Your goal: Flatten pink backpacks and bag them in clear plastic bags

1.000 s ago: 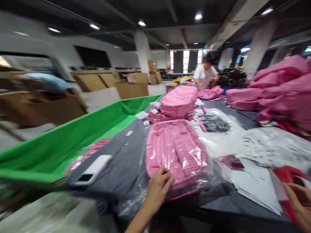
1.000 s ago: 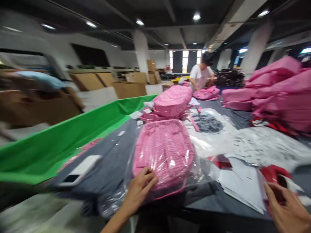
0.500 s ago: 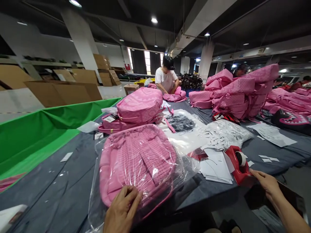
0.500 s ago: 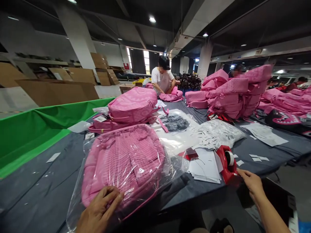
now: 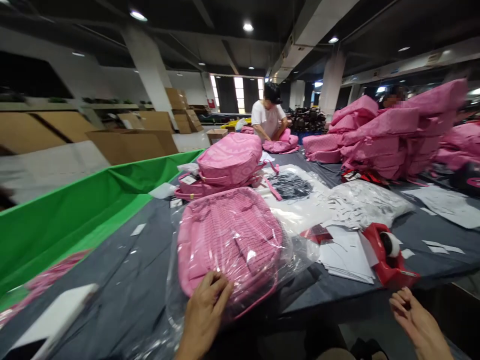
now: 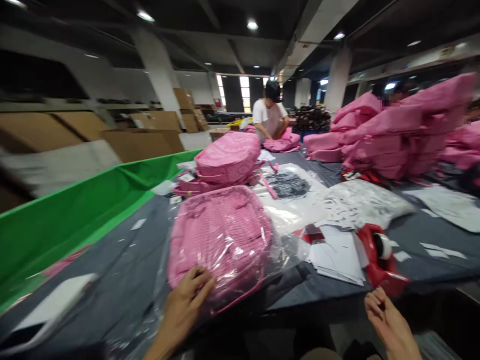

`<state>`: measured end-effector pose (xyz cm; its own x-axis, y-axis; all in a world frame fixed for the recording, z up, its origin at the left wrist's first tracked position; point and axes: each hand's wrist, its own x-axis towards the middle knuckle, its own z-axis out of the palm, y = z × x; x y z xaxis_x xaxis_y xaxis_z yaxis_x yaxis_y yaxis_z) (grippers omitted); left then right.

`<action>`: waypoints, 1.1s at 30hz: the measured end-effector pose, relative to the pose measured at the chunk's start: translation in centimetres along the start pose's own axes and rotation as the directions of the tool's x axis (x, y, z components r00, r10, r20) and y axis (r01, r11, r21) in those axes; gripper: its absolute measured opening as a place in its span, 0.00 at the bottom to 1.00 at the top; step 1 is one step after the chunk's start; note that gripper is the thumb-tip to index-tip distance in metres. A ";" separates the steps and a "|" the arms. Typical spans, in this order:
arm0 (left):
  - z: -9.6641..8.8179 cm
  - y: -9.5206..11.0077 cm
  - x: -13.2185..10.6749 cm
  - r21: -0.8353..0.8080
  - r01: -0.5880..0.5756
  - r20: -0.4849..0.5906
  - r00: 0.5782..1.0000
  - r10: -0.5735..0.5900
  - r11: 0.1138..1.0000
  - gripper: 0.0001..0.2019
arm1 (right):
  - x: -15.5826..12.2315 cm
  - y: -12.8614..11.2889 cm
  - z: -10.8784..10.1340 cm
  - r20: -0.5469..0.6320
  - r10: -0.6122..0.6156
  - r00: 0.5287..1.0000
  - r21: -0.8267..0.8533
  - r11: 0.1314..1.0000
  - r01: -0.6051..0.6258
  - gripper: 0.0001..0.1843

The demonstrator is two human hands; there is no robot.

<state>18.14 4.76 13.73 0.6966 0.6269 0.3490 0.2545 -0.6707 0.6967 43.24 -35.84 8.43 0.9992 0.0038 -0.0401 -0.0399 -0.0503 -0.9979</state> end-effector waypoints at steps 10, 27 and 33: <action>0.1 2.4 0.1 0.009 0.094 0.021 0.995 -0.094 0.996 0.12 | -3.0 -11.0 19.1 0.985 -0.127 0.119 0.031 0.802 0.596 0.24; 0.8 2.1 0.0 -0.013 0.072 0.003 0.997 -0.072 0.997 0.12 | 0.7 -13.3 27.8 0.974 -0.131 0.183 -0.114 0.414 0.903 0.18; -0.5 2.1 -0.6 0.040 -0.033 0.054 0.998 0.031 0.999 0.08 | -3.2 -11.3 28.1 0.998 -0.045 0.034 -0.016 0.348 0.937 0.16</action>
<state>17.92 3.18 15.30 0.7392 0.5838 0.3358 0.2580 -0.7060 0.6596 40.34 -7.23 18.39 0.0301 0.9995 -0.0065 0.9227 -0.0303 -0.3843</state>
